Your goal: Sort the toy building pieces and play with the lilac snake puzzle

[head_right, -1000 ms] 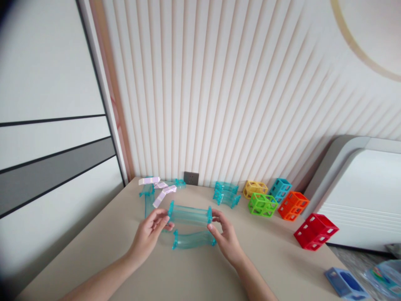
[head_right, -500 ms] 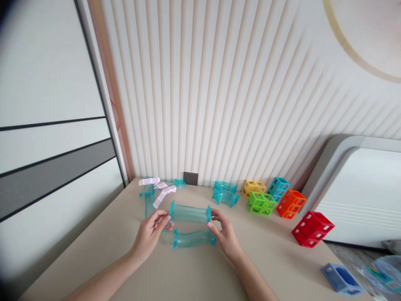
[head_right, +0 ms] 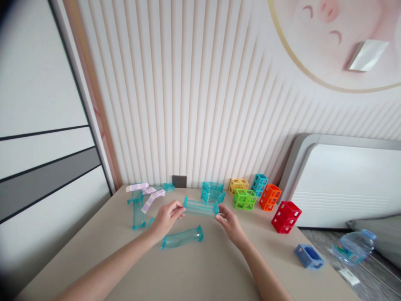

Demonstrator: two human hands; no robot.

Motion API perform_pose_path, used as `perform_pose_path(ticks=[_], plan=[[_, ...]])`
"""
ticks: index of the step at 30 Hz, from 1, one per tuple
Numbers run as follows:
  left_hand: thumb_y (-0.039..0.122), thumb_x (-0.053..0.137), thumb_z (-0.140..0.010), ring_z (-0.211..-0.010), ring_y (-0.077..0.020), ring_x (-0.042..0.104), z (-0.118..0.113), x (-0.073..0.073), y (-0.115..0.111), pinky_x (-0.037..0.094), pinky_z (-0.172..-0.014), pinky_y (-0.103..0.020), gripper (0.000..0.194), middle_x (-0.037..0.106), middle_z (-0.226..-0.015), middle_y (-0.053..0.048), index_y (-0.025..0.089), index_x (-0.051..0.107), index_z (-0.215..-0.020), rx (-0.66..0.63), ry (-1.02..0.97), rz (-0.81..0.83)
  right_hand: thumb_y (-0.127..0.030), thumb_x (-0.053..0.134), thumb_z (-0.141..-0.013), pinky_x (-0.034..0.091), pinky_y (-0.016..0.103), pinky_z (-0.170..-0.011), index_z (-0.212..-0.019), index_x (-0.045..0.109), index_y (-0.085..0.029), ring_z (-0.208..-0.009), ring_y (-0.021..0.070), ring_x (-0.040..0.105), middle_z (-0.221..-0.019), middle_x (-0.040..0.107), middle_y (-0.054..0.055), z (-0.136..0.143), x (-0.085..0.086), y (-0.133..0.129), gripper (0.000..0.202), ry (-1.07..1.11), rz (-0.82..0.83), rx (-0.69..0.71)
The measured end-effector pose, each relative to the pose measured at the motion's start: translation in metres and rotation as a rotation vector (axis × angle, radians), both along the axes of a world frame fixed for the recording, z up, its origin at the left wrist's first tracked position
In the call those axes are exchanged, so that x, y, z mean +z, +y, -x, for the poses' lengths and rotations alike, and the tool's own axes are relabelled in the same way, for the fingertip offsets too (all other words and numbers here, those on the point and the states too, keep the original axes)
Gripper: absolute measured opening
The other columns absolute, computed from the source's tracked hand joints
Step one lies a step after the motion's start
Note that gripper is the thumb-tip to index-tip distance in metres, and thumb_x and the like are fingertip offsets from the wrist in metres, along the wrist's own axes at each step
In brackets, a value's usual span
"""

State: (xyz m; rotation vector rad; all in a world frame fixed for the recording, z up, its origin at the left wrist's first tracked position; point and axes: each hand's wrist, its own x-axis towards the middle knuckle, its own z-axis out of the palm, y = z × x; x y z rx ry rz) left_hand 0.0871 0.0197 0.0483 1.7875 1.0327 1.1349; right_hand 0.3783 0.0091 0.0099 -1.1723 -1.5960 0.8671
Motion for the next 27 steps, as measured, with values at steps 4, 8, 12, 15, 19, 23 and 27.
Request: perform_pose_path(ticks=[4, 8, 12, 15, 19, 23, 27], plan=[[0.043, 0.062, -0.085, -0.068, -0.0175, 0.067, -0.024, -0.008, 0.02, 0.051, -0.068, -0.027, 0.023, 0.069, -0.068, 0.0, 0.022, 0.059, -0.077, -0.067, 0.053, 0.018, -0.078, 0.063, -0.075, 0.055, 0.048, -0.092, -0.117, 0.068, -0.022, -0.098, 0.0327, 0.072, -0.11, 0.076, 0.015, -0.026, -0.003, 0.002, 0.07, -0.011, 0.023, -0.017], [0.038, 0.064, -0.083, -0.065, -0.017, 0.065, -0.041, -0.021, 0.039, 0.048, -0.065, -0.026, 0.02, 0.067, -0.063, 0.002, 0.021, 0.057, -0.073, -0.114, 0.091, 0.074, -0.078, 0.063, -0.075, 0.054, 0.049, -0.096, -0.115, 0.068, -0.021, -0.102, 0.0333, 0.071, -0.11, 0.076, 0.014, -0.043, -0.007, 0.007, 0.07, -0.047, 0.048, -0.034], [0.032, 0.064, -0.081, -0.066, -0.0171, 0.066, -0.051, -0.033, 0.057, 0.048, -0.066, -0.026, 0.016, 0.068, -0.064, 0.002, 0.021, 0.055, -0.074, -0.138, 0.113, 0.127, -0.071, 0.066, -0.077, 0.055, 0.048, -0.093, -0.115, 0.068, -0.021, -0.098, 0.0328, 0.071, -0.106, 0.077, 0.012, -0.054, -0.01, 0.014, 0.063, -0.109, 0.074, -0.069], [0.028, 0.068, -0.077, -0.068, -0.0171, 0.066, -0.057, -0.041, 0.065, 0.047, -0.067, -0.026, 0.015, 0.069, -0.068, 0.002, 0.021, 0.055, -0.075, -0.144, 0.142, 0.15, -0.06, 0.069, -0.079, 0.056, 0.047, -0.092, -0.113, 0.068, -0.021, -0.097, 0.0319, 0.071, -0.103, 0.077, 0.011, -0.061, -0.011, 0.018, 0.051, -0.159, 0.093, -0.075], [0.025, 0.07, -0.075, -0.068, -0.0178, 0.065, -0.061, -0.047, 0.07, 0.046, -0.066, -0.027, 0.014, 0.069, -0.067, 0.001, 0.02, 0.057, -0.073, -0.122, 0.201, 0.141, -0.05, 0.067, -0.081, 0.055, 0.044, -0.095, -0.116, 0.066, -0.021, -0.103, 0.0298, 0.07, -0.112, 0.075, 0.01, -0.068, -0.015, 0.021, 0.045, -0.204, 0.097, -0.06], [0.023, 0.069, -0.075, -0.07, -0.0186, 0.065, -0.063, -0.047, 0.071, 0.046, -0.069, -0.029, 0.01, 0.069, -0.067, 0.001, 0.019, 0.06, -0.072, -0.087, 0.252, 0.1, -0.042, 0.069, -0.08, 0.052, 0.045, -0.1, -0.117, 0.065, -0.02, -0.109, 0.0295, 0.067, -0.118, 0.074, 0.01, -0.072, -0.019, 0.021, 0.043, -0.257, 0.095, -0.083], [0.025, 0.069, -0.076, -0.07, -0.0196, 0.064, -0.064, -0.045, 0.07, 0.047, -0.07, -0.03, 0.01, 0.07, -0.067, 0.0, 0.02, 0.062, -0.071, -0.064, 0.292, 0.068, -0.038, 0.07, -0.08, 0.05, 0.046, -0.101, -0.115, 0.067, -0.021, -0.11, 0.0302, 0.067, -0.116, 0.074, 0.01, -0.072, -0.016, 0.021, 0.039, -0.307, 0.09, -0.109]])
